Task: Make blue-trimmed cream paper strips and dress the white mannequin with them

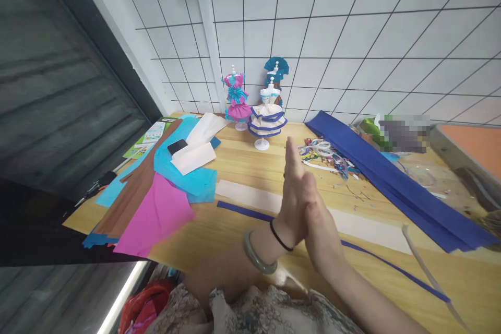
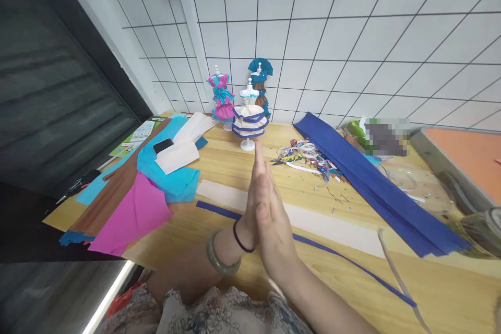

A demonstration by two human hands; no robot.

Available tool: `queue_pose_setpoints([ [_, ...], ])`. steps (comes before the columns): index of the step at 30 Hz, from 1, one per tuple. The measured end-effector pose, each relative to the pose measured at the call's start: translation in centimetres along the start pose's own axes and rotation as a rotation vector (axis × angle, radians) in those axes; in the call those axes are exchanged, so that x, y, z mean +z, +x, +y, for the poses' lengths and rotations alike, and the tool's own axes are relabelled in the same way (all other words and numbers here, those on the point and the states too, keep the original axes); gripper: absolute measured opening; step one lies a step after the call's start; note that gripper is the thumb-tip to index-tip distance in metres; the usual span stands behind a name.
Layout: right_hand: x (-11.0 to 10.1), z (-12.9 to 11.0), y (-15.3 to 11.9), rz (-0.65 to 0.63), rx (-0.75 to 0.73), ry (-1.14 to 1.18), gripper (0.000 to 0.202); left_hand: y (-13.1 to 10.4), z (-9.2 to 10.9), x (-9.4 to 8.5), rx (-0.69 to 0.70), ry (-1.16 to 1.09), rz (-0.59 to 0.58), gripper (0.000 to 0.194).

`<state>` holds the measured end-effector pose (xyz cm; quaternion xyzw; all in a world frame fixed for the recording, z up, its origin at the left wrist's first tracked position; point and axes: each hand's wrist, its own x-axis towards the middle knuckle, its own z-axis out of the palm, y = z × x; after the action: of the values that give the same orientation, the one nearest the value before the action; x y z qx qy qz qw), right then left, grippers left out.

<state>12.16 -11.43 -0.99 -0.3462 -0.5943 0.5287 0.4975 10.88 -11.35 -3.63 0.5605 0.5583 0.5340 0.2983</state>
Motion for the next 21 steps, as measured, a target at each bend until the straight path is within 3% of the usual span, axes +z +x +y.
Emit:
queue_pose_setpoints([
  [6,-4.9,0.8,2.0,0.198,0.034,-0.037,0.052,-0.4,-2.3,-2.8,0.526,0.059,-0.449,0.064],
  [9,-8.5,1.6,2.0,0.174,0.101,-0.141,0.052,-1.1,-4.0,-4.5,0.676,0.243,-0.678,0.062],
  [13,-13.1,3.1,-1.7,0.072,0.228,-0.712,0.053,-0.3,-7.5,-9.5,0.584,0.556,-0.621,0.046],
  [17,-16.0,5.5,-6.4,-0.029,0.172,-1.133,0.055,0.4,-10.8,-14.9,0.414,0.862,-0.468,0.04],
  [21,-17.6,8.0,-8.2,-0.006,0.055,-1.432,0.055,0.0,-12.7,-17.3,0.374,1.079,-0.365,0.048],
])
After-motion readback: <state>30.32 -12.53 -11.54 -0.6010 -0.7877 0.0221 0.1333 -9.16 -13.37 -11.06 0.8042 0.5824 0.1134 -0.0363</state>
